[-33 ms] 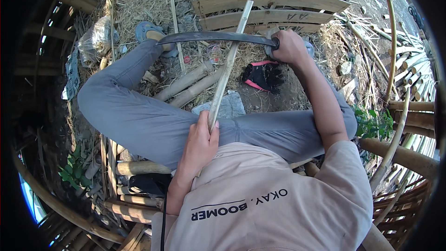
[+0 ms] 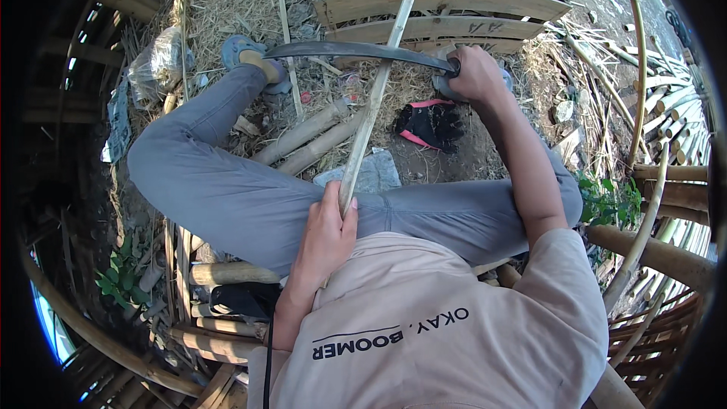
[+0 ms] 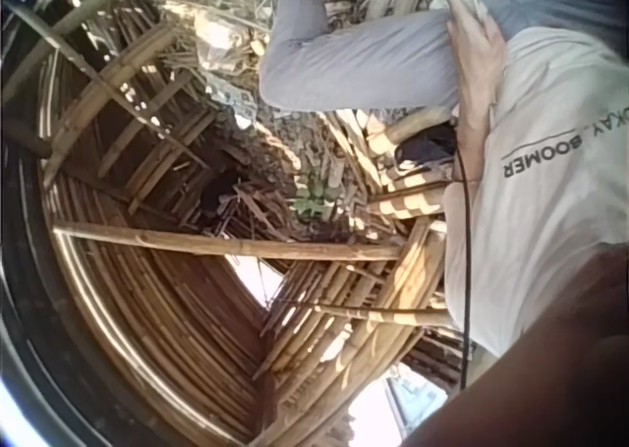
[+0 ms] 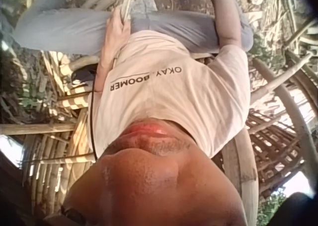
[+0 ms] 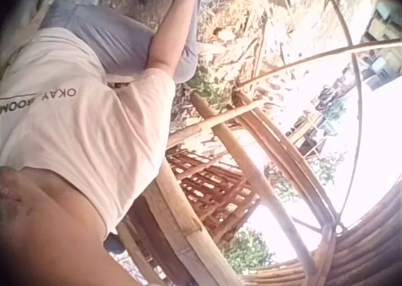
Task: The person holds a bamboo strip with one hand and scrapes along its surface using a curved blade.
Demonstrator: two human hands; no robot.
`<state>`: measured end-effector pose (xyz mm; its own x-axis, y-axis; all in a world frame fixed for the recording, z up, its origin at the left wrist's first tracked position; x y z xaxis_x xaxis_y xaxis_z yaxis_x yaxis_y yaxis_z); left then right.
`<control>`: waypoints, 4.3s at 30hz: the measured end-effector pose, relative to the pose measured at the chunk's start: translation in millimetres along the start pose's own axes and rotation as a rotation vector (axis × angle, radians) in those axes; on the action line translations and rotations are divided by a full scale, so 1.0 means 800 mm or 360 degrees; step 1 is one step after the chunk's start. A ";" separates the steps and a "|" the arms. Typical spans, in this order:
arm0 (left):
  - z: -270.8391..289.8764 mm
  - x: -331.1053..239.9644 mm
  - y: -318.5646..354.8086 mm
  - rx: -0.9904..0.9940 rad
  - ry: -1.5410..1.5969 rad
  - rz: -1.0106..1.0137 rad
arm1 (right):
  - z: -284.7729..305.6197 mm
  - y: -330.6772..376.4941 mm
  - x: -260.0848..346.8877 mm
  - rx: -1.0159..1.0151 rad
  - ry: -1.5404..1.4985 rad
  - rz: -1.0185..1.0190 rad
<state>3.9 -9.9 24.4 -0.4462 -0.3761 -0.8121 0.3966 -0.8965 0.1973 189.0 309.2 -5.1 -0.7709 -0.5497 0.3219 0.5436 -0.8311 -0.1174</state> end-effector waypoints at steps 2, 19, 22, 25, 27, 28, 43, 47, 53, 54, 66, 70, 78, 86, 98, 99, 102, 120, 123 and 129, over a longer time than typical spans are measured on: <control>0.003 -0.002 -0.002 -0.0016 0.0025 0.0018 | -0.007 -0.003 -0.033 -0.0072 0.0001 -0.0097; -0.007 0.009 -0.007 -0.0174 -0.0061 -0.0328 | 0.004 0.001 -0.042 -0.0321 0.0215 -0.0120; -0.005 0.006 0.000 -0.0193 -0.0152 -0.0399 | 0.017 0.007 -0.006 -0.0333 0.0209 0.0043; -0.005 0.006 0.001 -0.0109 -0.0099 -0.0331 | 0.020 0.006 0.000 -0.0256 0.0193 0.0088; -0.003 0.007 0.002 -0.0178 -0.0049 -0.0375 | 0.011 0.000 -0.021 -0.0267 0.0200 0.0077; -0.004 0.008 0.000 -0.0175 -0.0049 -0.0386 | -0.001 -0.005 -0.043 -0.0308 0.0214 -0.0086; -0.002 0.005 -0.005 -0.0104 0.0017 -0.0194 | 0.006 -0.002 -0.058 -0.0421 0.0236 -0.0149; -0.002 0.004 -0.003 -0.0097 -0.0013 -0.0203 | 0.022 0.005 -0.030 -0.0447 0.0266 0.0054; -0.002 0.014 -0.004 -0.0131 -0.0047 -0.0232 | 0.007 -0.006 -0.068 -0.0494 0.0214 -0.0146; -0.002 0.015 -0.006 -0.0161 -0.0101 -0.0238 | 0.006 -0.007 -0.074 -0.0460 0.0210 -0.0216; -0.002 0.013 -0.006 -0.0145 -0.0141 -0.0237 | 0.028 -0.001 -0.065 -0.0486 0.0304 -0.0229; 0.003 0.001 -0.004 -0.0053 -0.0071 -0.0095 | 0.045 0.007 -0.026 -0.0457 0.0354 -0.0019; 0.001 0.015 -0.005 -0.0082 -0.0084 -0.0186 | 0.033 -0.006 -0.063 -0.0451 0.0292 -0.0202; 0.002 0.006 -0.004 -0.0070 -0.0007 -0.0233 | 0.039 -0.009 -0.062 -0.0688 0.0310 -0.0212; 0.001 0.021 0.000 -0.0069 -0.0020 -0.0306 | 0.059 -0.010 -0.060 -0.0573 0.0437 -0.0325; -0.001 0.024 -0.002 -0.0091 -0.0069 -0.0317 | 0.053 -0.006 -0.059 -0.0584 0.0482 -0.0251; 0.001 0.025 0.003 -0.0121 -0.0024 -0.0378 | 0.059 0.005 -0.022 -0.0542 0.0383 0.0110; 0.005 0.007 0.006 0.0122 0.0000 -0.0264 | 0.063 -0.013 -0.077 -0.0669 0.0416 -0.0541; -0.001 0.009 0.004 -0.0046 -0.0014 -0.0455 | 0.059 -0.003 -0.051 -0.0433 0.0412 -0.0339; 0.011 0.015 0.004 -0.0160 0.0230 -0.0429 | 0.048 -0.001 -0.099 -0.0603 0.0131 -0.0525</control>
<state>-7.2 -19.2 20.2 -0.4304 -0.0846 -0.8986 0.3602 -0.9290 -0.0850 262.9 356.7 5.7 -0.9131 -0.2448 0.3262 0.1198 -0.9256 -0.3591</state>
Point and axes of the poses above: each hand's wrist, its own y-axis away from the middle knuckle, its own z-axis out of the back of the hand, x = y × z, the point moved 1 cm from there along -y, towards the middle knuckle, and after that the axes turned 7 degrees about -x, right-handed, at the moved point
